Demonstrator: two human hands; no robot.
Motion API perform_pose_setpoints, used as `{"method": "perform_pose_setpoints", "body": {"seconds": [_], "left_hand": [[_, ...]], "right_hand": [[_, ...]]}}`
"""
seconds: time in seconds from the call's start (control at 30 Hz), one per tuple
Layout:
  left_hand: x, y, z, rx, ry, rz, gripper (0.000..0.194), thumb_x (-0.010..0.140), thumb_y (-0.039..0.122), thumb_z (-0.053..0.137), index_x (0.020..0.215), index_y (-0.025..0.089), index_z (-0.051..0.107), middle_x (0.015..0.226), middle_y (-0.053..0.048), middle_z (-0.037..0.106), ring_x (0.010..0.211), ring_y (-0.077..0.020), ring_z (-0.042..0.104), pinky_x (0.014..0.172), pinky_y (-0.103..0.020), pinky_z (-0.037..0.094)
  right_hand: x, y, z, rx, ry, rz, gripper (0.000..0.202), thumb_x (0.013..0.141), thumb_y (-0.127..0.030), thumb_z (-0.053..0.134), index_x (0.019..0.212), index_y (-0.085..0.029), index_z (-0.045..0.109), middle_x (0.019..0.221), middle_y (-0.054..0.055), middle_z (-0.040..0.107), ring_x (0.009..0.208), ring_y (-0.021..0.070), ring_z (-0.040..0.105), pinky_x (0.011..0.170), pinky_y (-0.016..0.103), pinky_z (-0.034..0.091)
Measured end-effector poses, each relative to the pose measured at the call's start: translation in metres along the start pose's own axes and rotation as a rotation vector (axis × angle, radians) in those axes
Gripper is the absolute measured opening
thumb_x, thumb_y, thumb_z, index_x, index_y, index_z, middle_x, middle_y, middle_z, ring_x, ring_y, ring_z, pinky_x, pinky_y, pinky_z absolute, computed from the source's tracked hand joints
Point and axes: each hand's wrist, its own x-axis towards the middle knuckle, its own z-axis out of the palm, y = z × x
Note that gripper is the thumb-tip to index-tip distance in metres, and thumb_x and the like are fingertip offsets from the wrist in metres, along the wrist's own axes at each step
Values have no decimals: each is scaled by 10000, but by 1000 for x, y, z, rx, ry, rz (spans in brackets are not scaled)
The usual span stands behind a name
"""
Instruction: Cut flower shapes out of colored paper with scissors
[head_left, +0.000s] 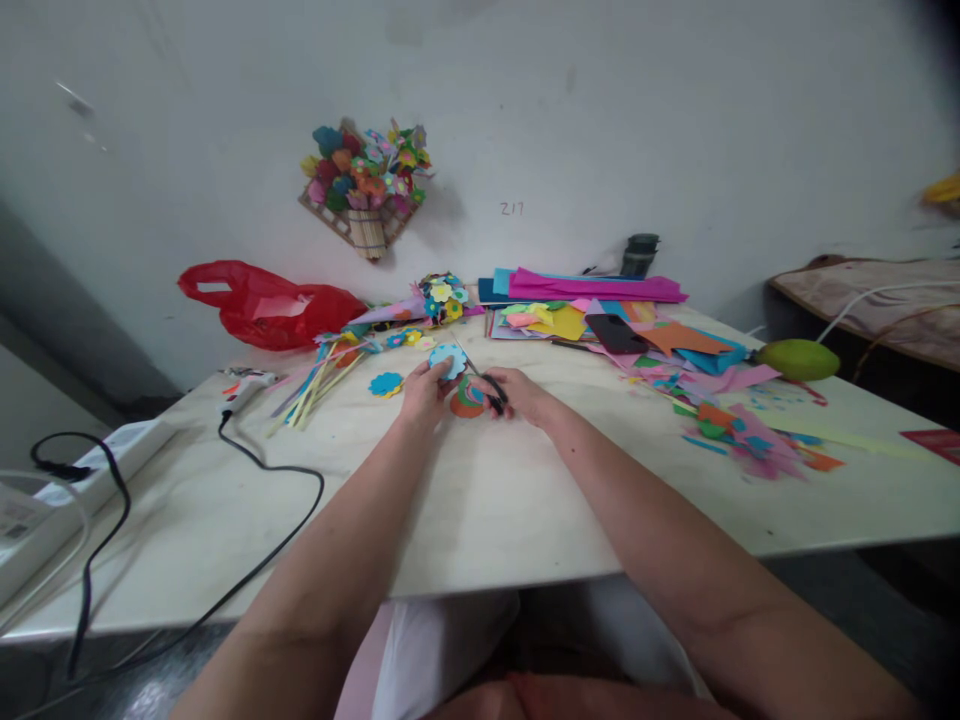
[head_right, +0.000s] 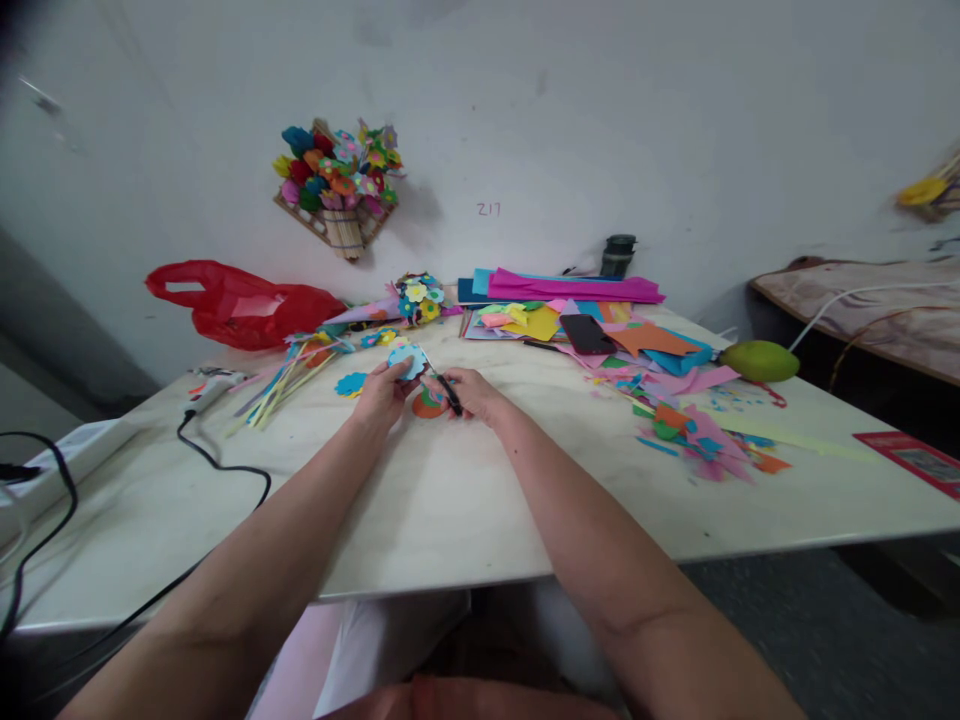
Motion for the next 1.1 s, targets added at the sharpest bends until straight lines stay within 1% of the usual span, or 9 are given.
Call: {"method": "perform_pose_setpoints", "body": {"seconds": [0.37,0.63,0.8,1.1], "left_hand": [[-2,0,2,-32,-4,-6,166,620,130,677,774,122,616,742,-44,661,679,-143,640,657,-253,515],[-1,-1,2,-8,9,-8,145,623,130,667,755,140,606,735,-39,659,723,-152,643,667,-253,514],[-1,-1,1,-13,-9,3,151,624,121,669,762,126,606,752,-46,655,703,-146,642,670,-263,515],[-2,0,4,-31,-3,-1,132,642,115,666,756,130,601,757,-45,654,717,-151,648,695,-271,519]], "right_hand": [[3,3,2,-3,15,-7,299,785,-448,553,752,-151,556,578,-11,568,390,50,511,277,133,279],[2,0,3,-22,38,14,296,770,-447,573,742,-154,546,557,-20,556,365,42,488,272,137,262],[1,1,2,-21,25,5,292,765,-444,577,754,-154,550,547,-24,549,361,45,488,273,137,260],[1,-2,3,-22,48,21,262,762,-416,591,769,-156,554,530,-33,543,349,47,475,268,141,254]]}}
